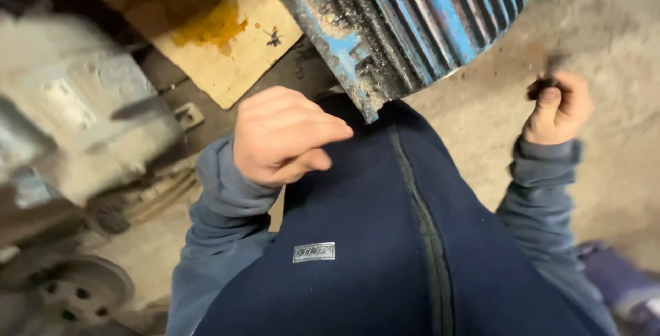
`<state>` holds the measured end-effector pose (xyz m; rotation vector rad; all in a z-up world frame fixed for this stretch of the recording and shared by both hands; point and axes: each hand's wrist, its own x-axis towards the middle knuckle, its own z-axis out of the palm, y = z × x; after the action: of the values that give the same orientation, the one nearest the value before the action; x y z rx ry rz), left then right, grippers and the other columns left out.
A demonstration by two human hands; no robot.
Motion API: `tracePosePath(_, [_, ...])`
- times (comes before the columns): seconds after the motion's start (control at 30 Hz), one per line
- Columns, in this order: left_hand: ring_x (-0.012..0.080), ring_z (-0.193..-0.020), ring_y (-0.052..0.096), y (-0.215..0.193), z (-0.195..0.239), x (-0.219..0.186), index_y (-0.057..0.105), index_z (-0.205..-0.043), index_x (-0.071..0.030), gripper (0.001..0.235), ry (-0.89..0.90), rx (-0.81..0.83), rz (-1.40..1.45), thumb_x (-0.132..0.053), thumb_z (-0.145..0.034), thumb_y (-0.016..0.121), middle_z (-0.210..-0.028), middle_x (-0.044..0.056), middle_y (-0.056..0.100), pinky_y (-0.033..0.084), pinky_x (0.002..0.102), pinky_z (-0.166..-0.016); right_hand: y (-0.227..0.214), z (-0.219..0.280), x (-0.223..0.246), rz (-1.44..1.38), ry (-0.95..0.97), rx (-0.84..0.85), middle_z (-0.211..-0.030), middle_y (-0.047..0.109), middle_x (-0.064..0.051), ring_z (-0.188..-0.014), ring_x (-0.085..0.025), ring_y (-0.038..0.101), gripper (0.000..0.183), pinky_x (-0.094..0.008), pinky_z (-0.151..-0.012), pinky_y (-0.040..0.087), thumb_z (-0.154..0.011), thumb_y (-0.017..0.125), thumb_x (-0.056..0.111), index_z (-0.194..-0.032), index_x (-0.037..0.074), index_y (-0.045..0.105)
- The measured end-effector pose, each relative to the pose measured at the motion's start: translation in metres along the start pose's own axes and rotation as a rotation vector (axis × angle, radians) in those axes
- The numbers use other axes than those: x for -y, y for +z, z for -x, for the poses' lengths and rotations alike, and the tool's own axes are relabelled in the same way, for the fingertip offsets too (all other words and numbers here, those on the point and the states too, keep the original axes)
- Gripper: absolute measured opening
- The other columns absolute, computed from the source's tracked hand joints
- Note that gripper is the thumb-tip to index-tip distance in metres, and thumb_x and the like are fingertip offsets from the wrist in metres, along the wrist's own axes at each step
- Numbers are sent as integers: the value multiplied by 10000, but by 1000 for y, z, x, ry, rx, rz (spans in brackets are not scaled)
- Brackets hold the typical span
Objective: Cleaning and scraping debris off an electric motor housing using a metal scraper tool.
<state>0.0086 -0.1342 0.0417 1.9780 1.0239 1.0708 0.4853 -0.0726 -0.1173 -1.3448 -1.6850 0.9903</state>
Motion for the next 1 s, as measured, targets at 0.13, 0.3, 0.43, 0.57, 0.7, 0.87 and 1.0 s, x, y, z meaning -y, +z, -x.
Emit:
tracePosePath(0.13, [249,-873,725,-11,-16,29,753,-1068,-50,518,103,5,50,-528,-1033,556,-992,66,758,543,376,-765,-7,-44,111,519,-292,250,-1014,717,-102,-864,-267,612,192,-342,-784,475,-1145,754,237,-1159,55,698])
tracePosePath(0.3, [256,-862,721,-21,-26,54,750,-1084,-15,631,176,34,98,-585,-1069,479,-991,86,753,559,381,-752,22,-99,220,891,-434,605,-803,633,-41,-698,-246,595,265,-353,-642,470,-840,873,319,-965,108,772])
tracePosePath(0.43, [260,-857,728,-33,-16,63,748,-1069,-5,631,142,35,121,-575,-1074,478,-980,92,754,558,378,-740,39,-129,230,1012,-564,607,-642,587,-48,-593,-245,566,276,-361,-567,455,-760,889,328,-871,93,797])
tracePosePath(0.57, [259,-841,729,-39,-4,72,749,-1032,0,636,46,-31,121,-571,-1065,471,-949,93,747,560,377,-735,41,-144,216,821,-461,687,-736,598,-77,-681,-248,613,268,-362,-611,472,-838,878,281,-918,52,765])
tracePosePath(0.7, [262,-836,731,-41,0,78,753,-1028,-1,625,5,-59,127,-559,-1073,474,-942,92,746,563,375,-747,49,-151,216,804,-570,726,-696,587,-99,-680,-271,613,291,-381,-607,479,-806,894,281,-890,30,774])
tracePosePath(0.87, [266,-852,730,-45,-1,83,750,-1050,-16,581,3,-25,119,-536,-1079,493,-959,90,750,560,380,-779,68,-157,220,856,-560,681,-703,601,-97,-660,-254,613,306,-368,-606,483,-853,850,298,-903,8,765])
tracePosePath(1.0, [265,-865,733,-49,-8,84,747,-1067,-28,548,9,-3,120,-517,-1085,500,-974,87,755,563,378,-797,85,-163,239,1047,-560,656,-746,624,-57,-660,-220,610,345,-344,-622,479,-948,785,413,-950,69,748])
